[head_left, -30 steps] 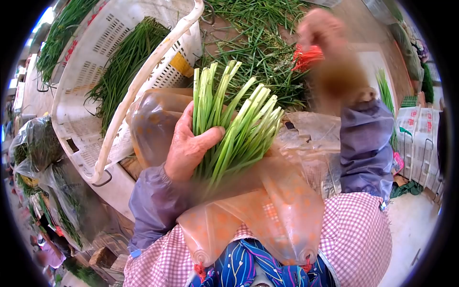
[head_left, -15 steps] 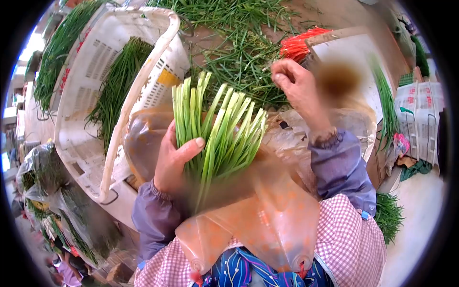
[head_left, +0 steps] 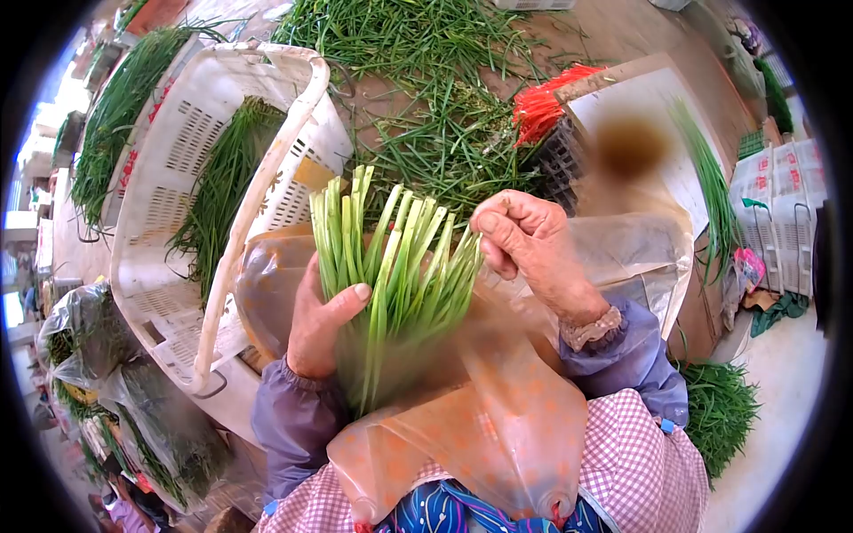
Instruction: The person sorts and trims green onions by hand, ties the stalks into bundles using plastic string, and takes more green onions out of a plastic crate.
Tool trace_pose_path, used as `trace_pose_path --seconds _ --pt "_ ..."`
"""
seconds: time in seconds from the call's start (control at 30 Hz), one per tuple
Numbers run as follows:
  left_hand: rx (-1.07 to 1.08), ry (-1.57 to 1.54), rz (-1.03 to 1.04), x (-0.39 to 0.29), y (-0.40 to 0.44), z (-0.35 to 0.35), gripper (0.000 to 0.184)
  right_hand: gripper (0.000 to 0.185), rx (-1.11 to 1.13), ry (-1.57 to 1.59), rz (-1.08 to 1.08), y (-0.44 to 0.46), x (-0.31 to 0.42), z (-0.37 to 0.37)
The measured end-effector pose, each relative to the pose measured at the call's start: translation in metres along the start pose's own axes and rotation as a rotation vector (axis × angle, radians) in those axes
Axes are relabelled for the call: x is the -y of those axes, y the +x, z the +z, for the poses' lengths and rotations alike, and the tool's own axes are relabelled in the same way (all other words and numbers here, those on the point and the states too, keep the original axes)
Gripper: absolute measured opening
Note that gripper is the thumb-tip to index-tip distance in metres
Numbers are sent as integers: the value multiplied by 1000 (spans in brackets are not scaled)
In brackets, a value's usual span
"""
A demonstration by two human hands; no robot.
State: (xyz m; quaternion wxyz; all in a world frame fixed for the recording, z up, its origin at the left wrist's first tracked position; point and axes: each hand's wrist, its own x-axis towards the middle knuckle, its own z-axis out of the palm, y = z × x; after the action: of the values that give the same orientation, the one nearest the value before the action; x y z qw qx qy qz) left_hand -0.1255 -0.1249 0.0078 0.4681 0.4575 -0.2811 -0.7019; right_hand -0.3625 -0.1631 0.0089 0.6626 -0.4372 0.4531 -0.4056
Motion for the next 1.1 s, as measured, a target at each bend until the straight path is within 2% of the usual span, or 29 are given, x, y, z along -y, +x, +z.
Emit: trace_pose_path --seconds 0.1,0.2,0.33,0.43,0.5,0.57,0.63,0.67,0.7,0.73,0.8,0.87,0.9,1.0,1.03,1.1 --pt "3 -14 5 1 2 -2 64 16 33 80 34 -5 16 17" --pt "13 49 25 2 1 -2 62 15 102 -146 177 -4 27 41" --pt "37 175 77 1 0 -2 62 12 137 -35 111 5 7 52" --pt "65 88 54 0 1 -2 63 12 89 2 97 10 11 36" --pt "87 82 43 1 1 -3 64 11 166 -52 139 16 7 19" --pt "83 92 52 0 1 -1 65 16 114 -51 108 10 7 14" --pt "111 33 45 -1 -1 1 66 23 -188 100 -58 10 2 -9" --pt "116 15 49 0 -1 -1 66 26 -329 281 -109 16 -10 -31" --pt "119 -1 54 0 -2 -4 67 41 -404 401 -87 13 -23 -48" --pt "180 23 80 0 -2 -5 61 47 -348 516 60 10 -34 -50" --pt "159 -51 54 -1 -4 0 58 65 -177 656 301 3 -78 -53" --pt "164 -186 32 -2 -5 5 51 72 -33 807 284 -3 -90 -21" --pt "179 -217 17 0 -3 1 51 80 62 919 209 1 -91 -4" --pt "74 95 148 -1 -7 8 54 82 244 846 56 0 -58 17" --pt "71 98 153 0 -5 5 54 82 250 847 54 -2 -47 23" --pt "75 649 291 -1 -2 2 54 77 216 588 -63 -7 -25 37"
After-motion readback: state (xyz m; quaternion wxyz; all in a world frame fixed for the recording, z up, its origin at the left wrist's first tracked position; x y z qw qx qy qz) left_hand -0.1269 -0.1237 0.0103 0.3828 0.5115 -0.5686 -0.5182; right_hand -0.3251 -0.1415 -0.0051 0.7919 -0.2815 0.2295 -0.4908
